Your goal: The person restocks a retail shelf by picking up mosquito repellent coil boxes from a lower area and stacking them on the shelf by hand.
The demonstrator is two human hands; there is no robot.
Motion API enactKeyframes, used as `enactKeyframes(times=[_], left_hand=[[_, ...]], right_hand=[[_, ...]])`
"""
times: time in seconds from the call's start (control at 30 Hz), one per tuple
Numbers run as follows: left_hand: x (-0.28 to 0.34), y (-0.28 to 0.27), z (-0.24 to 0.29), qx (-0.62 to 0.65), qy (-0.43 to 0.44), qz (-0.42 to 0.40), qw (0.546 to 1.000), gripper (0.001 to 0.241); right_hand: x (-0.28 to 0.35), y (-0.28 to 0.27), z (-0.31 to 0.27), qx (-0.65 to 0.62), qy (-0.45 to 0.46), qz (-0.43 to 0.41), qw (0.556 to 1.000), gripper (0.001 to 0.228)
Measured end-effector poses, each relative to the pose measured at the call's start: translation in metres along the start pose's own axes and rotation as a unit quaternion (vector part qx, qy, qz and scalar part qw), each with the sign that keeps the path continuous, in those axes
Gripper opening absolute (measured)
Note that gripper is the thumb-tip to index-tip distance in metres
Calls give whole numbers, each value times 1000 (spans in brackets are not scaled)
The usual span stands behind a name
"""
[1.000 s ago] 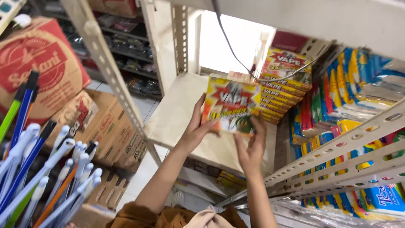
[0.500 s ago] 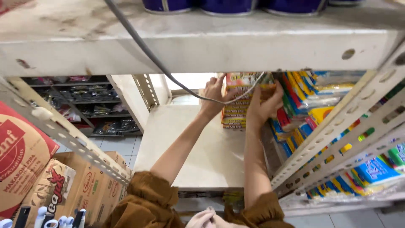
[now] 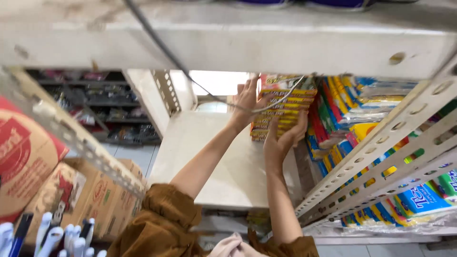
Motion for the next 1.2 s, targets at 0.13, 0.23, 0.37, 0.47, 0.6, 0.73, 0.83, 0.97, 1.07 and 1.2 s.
enactKeyframes(times=[0.13,0.23,0.37,0.47,0.6,0.73,0.83,0.97,1.07,1.2], left_hand=[[32,-8,9,43,23,49,998,84],[89,-40,18,96,-17,49,994,70],[204,-104,52,132,-99,98,981,47],[288,-143,71,128,-148,163,967,40],[405,-177,73,40,-271,221,936,38],[525,-202,90,-54,-393,270,878,36],[608,-218,104,-150,-467,296,820,38],[724,-223,113,-332,-549,301,706,49],[816,-215,105,-363,-593,327,640,61],[922,-194,97,-286,-721,305,553,84]], right_hand=[[60,-20,-11,-41,25,-142,989,75],[93,-33,-22,-108,61,-237,964,62],[132,-45,-44,-213,53,-333,917,46],[169,-47,-54,-287,69,-397,869,36],[233,-45,-71,-321,84,-515,790,26],[297,-46,-102,-331,50,-639,692,20],[350,-48,-127,-295,19,-746,597,24],[434,-66,-152,-240,-53,-840,483,32],[508,-90,-148,-213,-65,-890,398,37],[628,-117,-115,-219,-64,-909,349,47]])
Point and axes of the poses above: each hand's wrist, its own x-axis away from the middle knuckle, its own y-axis out of the palm, z = x × y, the point moved 8 cm from there along -x, towards the middle knuckle, and after that the axes turned 1 degree about z, right-handed, at the moved point
